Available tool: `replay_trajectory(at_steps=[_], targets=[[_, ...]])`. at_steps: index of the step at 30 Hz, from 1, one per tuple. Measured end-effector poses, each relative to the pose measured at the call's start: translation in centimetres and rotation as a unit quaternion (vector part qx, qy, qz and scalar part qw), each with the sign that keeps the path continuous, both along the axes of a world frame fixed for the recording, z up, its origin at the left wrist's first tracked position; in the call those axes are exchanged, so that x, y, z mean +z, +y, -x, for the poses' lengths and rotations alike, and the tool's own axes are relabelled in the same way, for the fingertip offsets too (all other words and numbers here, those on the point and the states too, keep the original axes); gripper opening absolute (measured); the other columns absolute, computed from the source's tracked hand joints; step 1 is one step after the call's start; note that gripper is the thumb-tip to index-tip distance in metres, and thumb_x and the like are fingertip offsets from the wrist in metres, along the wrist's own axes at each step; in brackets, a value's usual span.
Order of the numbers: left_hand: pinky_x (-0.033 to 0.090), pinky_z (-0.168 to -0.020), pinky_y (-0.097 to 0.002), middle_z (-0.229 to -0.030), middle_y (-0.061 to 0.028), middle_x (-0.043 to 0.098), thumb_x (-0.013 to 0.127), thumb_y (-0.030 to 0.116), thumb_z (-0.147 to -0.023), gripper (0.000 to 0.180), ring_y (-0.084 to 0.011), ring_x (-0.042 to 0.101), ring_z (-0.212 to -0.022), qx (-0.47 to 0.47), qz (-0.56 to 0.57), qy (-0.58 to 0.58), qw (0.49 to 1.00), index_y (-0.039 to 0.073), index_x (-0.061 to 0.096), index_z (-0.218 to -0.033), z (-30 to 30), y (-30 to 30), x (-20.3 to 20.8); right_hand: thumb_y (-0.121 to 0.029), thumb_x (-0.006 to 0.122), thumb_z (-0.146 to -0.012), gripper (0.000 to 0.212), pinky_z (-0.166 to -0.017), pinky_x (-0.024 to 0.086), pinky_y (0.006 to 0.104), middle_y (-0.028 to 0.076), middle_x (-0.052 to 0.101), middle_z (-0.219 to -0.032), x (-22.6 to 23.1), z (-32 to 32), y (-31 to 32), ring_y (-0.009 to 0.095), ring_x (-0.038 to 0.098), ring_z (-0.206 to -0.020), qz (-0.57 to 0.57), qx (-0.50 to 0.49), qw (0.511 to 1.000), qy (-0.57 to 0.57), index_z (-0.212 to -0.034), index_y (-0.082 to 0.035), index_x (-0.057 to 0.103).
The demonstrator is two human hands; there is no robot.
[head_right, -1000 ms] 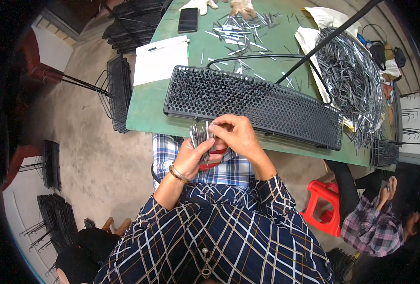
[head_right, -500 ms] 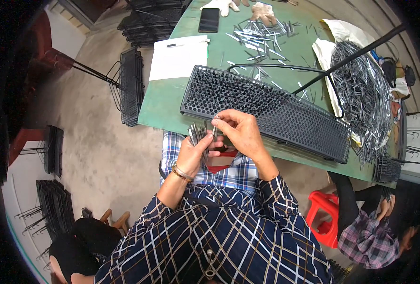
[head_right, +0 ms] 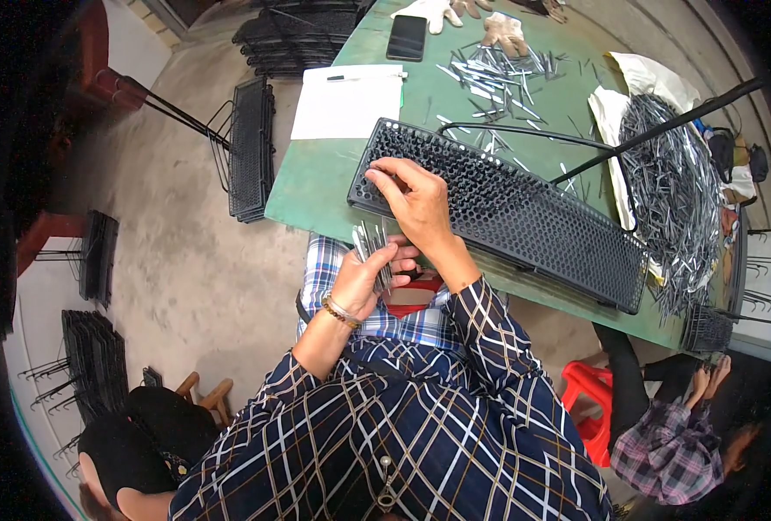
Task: Assembling a metal mesh by manually inserting small metal rods into a perforated frame.
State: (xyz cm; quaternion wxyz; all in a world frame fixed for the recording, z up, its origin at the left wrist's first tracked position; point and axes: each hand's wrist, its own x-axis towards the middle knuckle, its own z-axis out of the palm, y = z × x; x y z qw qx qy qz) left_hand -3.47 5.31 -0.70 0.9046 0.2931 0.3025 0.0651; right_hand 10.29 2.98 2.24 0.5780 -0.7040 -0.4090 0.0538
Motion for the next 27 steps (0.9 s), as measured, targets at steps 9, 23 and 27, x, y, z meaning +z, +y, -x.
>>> replay_trajectory(at_steps=[9,23,27], targets=[[0.056,-0.064,-0.0271,-0.096,-0.0124,0.065,0.054,0.013,-0.091,0.026,-0.0162,0.064,-0.081,0.001,0.007,-0.008,1.000,-0.002,0.054,-0.113,0.02,0.08,-0.16,-0.009,0.070,-0.078,0.012,-0.059,0.051,0.0289,0.009,0.067,-0.084,-0.83,-0.01,0.15,0.019,0.064,-0.069,0.032,0.011,0.988,-0.154,-0.089,-0.003,0.068],[0.056,-0.062,-0.0273,-0.093,-0.0109,0.065,0.055,0.011,-0.089,0.021,-0.0178,0.065,-0.079,0.008,0.011,-0.013,1.000,0.000,0.058,-0.106,0.12,-0.25,-0.76,-0.008,0.069,-0.075,0.009,-0.066,0.050,0.0360,0.008,0.061,-0.082,-0.89,0.72,0.15,0.026,0.061,-0.074,0.058,0.015,0.979,-0.193,-0.079,-0.001,0.064],[0.056,-0.062,-0.0271,-0.093,-0.0108,0.065,0.055,0.011,-0.089,0.021,-0.0179,0.065,-0.080,0.007,0.007,-0.007,1.000,-0.001,0.058,-0.106,0.14,-0.26,-0.50,-0.008,0.070,-0.074,0.009,-0.067,0.048,0.0354,0.007,0.061,-0.081,-0.87,0.76,0.33,0.025,0.060,-0.073,0.045,-0.026,0.970,-0.235,-0.077,-0.002,0.065]])
